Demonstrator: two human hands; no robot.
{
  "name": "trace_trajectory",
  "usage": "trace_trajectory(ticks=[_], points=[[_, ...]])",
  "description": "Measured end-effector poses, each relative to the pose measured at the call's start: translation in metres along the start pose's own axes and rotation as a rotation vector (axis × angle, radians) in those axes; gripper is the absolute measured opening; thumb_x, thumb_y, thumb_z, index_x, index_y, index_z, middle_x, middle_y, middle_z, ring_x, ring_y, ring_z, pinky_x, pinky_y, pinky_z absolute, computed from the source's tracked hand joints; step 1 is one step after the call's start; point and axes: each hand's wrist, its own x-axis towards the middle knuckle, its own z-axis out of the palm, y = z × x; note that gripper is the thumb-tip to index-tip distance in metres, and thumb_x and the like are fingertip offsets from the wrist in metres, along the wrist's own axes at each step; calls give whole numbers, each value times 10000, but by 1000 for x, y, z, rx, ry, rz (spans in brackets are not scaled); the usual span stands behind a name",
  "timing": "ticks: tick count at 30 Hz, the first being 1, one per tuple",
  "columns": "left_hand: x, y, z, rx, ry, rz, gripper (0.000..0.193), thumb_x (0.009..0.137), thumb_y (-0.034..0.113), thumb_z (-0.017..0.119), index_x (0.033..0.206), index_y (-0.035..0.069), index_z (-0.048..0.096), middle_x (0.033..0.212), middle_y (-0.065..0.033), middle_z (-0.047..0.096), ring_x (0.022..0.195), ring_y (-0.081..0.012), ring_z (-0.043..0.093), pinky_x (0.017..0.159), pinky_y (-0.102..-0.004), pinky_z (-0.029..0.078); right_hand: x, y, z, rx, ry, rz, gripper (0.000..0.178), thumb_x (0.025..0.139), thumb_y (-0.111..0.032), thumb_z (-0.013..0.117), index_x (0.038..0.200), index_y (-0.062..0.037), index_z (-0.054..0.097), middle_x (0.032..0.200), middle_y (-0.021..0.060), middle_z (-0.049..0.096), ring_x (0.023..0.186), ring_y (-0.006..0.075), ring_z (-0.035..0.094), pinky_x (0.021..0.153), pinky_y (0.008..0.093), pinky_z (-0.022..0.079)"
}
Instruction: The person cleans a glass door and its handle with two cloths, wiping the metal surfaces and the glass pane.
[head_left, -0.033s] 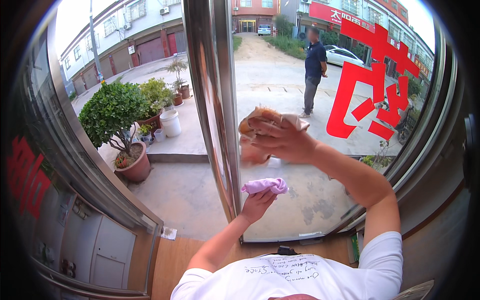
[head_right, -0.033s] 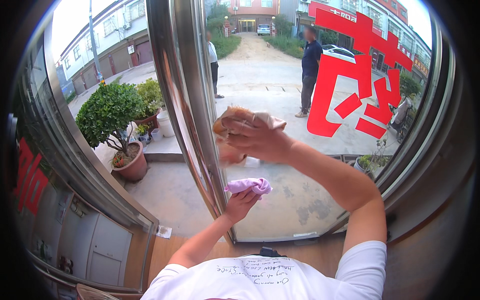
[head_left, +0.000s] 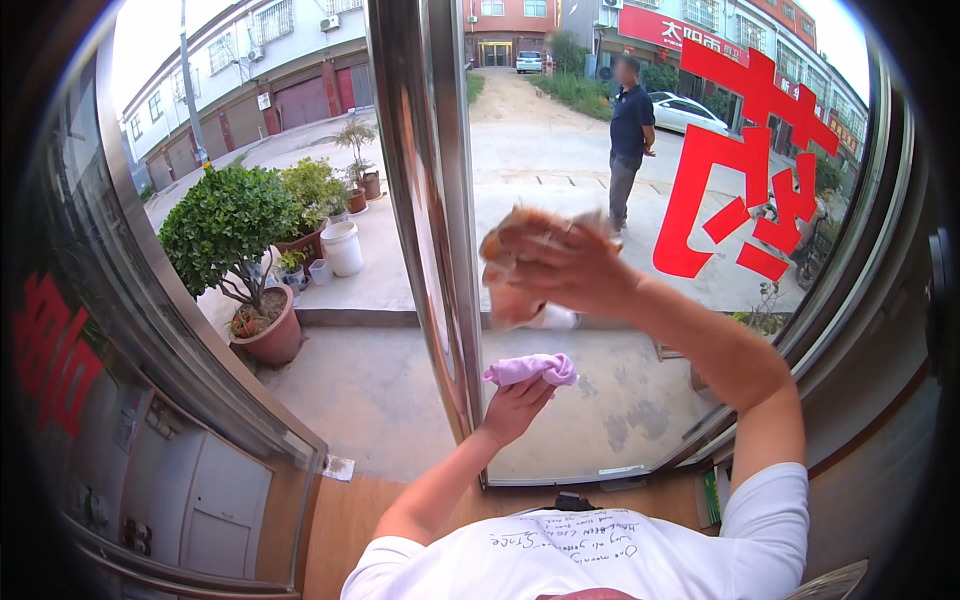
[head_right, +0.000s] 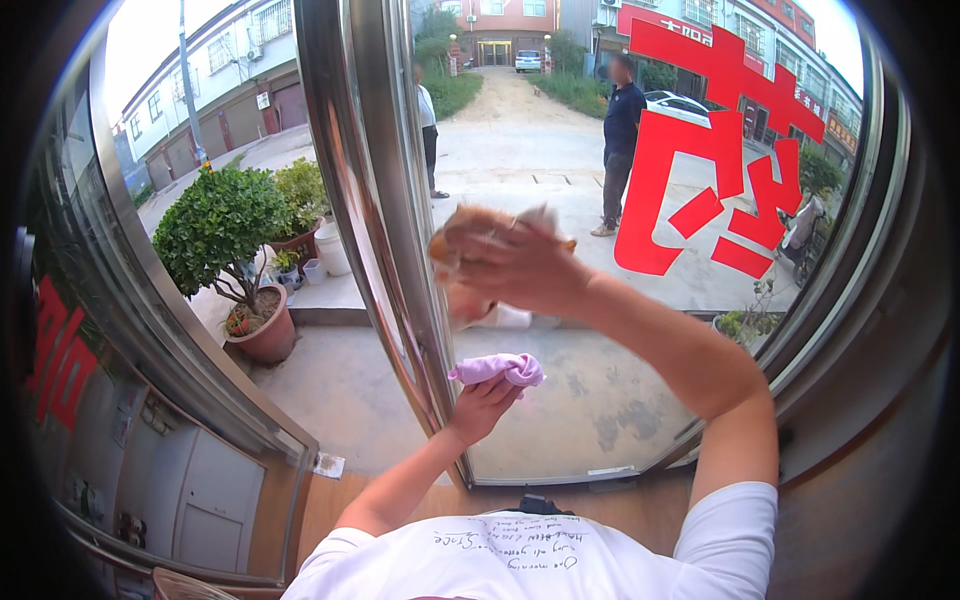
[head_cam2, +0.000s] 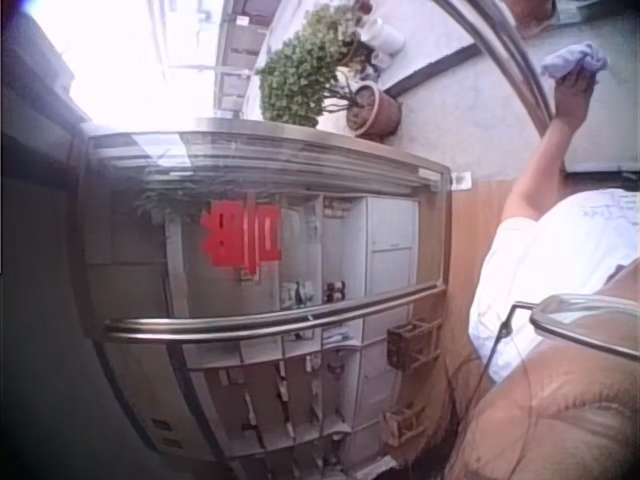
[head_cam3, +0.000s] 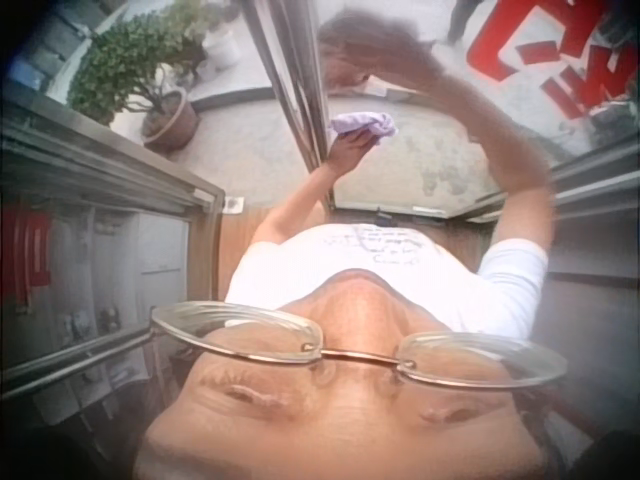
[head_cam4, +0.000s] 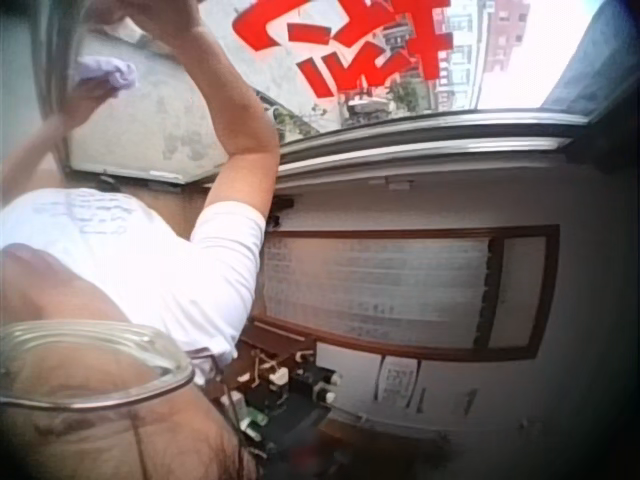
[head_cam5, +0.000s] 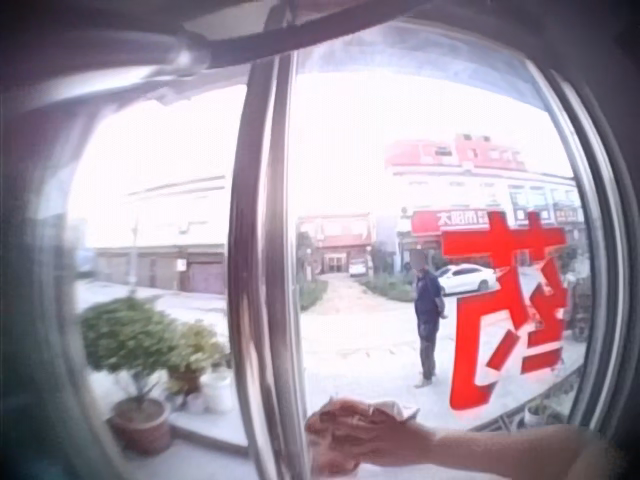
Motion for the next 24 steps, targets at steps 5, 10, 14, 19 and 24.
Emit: trace_trajectory(ticks=[5, 10, 14, 19, 24], points=[[63, -30, -54, 55, 109, -46, 416, 830, 217, 664, 1246, 245, 669, 1385, 7, 494, 1357, -270, 399, 1068, -438, 368, 67, 124, -37, -29, 280, 140, 298, 837, -148, 692, 1134, -144, 674, 1311, 86, 567, 1256, 283, 517, 1025, 418, 468], [150, -44, -107, -15, 404, -174, 480, 827, 177, 701, 1297, 257, 644, 1422, -56, 462, 1366, -371, 365, 1094, -509, 311, 133, 193, -107, -373, 512, 171, 219, 795, -77, 732, 996, -108, 651, 1080, 69, 625, 1083, 296, 576, 1013, 468, 421], [148, -37, -109, -1, 359, -251, 486, 858, 153, 656, 1334, 244, 627, 1452, -99, 434, 1352, -414, 356, 1099, -558, 277, 138, 184, -79, -393, 650, 209, 367, 686, -103, 790, 1027, -128, 656, 1136, 85, 616, 1016, 295, 560, 928, 450, 436], [111, -24, -78, -7, 277, -218, 469, 811, 139, 656, 1267, 245, 673, 1385, -33, 491, 1321, -401, 401, 1044, -501, 385, 96, 102, -14, -337, 521, 220, 485, 699, -210, 707, 1183, -223, 676, 1179, -38, 610, 1081, 213, 592, 904, 428, 497], [66, -12, -34, -21, 175, -129, 517, 765, 148, 659, 1276, 230, 656, 1394, -10, 487, 1354, -336, 405, 1056, -456, 399, 35, 28, 8, -178, 210, 207, 524, 718, -209, 693, 1236, -275, 647, 1282, -17, 540, 1176, 227, 560, 899, 387, 528]])
